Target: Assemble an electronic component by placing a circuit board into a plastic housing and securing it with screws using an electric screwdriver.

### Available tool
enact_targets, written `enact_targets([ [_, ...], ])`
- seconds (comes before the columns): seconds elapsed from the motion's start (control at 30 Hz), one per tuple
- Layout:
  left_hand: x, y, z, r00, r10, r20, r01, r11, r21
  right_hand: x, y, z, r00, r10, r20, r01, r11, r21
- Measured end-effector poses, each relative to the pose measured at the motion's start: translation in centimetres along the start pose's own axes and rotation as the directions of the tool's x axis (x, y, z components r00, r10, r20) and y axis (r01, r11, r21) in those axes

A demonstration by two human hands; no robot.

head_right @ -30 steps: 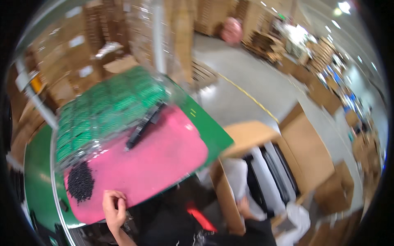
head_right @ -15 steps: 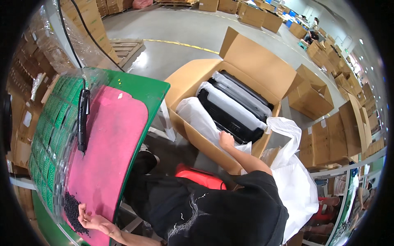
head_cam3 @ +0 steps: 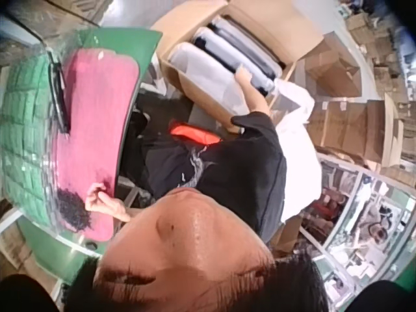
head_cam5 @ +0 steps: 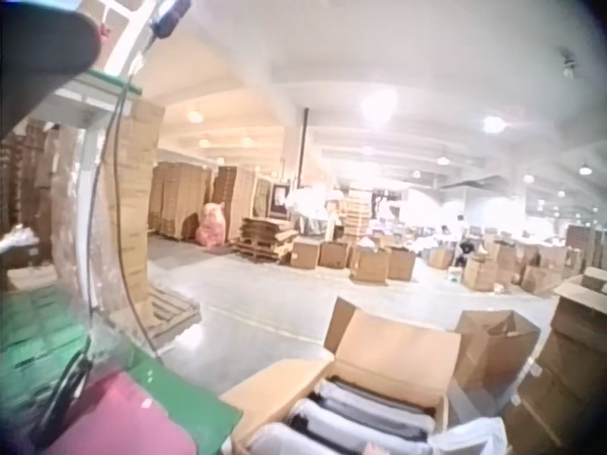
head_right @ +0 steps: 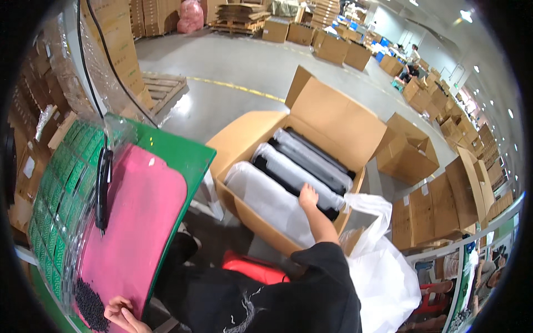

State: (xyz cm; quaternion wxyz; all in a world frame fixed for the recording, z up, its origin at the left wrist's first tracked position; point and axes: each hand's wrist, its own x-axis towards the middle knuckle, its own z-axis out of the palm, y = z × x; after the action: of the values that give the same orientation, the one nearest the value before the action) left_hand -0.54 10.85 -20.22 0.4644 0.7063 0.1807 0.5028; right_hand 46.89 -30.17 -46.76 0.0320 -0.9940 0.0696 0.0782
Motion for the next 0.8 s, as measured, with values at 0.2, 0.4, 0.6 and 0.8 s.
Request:
enact_targets([
  [0.2,1.3,2.5,0.9,0.983,-0.143,0.113,0.068,0.865,0.497,-1.7,2.9,6.1,0.997,0.054,0.048,-0.051,0.996,-0.071],
  [0.4,1.5,1.5,1.0,0.989,-0.148,0.008,0.131,0.902,0.412,-4.9,0.7,10.5,0.989,0.058,-0.132,-0.072,0.992,-0.106],
  [0.6,1.3,2.6,0.8,0.975,-0.181,0.129,0.11,0.897,0.427,-6.8,2.5,7.3,0.943,-0.08,-0.324,0.043,0.992,-0.118],
  [0.8,0.3,3.7,1.3,0.965,-0.037,0.261,0.008,0.994,0.112,-7.2,2.9,-12.3,0.872,-0.057,-0.486,0.088,0.995,0.043],
])
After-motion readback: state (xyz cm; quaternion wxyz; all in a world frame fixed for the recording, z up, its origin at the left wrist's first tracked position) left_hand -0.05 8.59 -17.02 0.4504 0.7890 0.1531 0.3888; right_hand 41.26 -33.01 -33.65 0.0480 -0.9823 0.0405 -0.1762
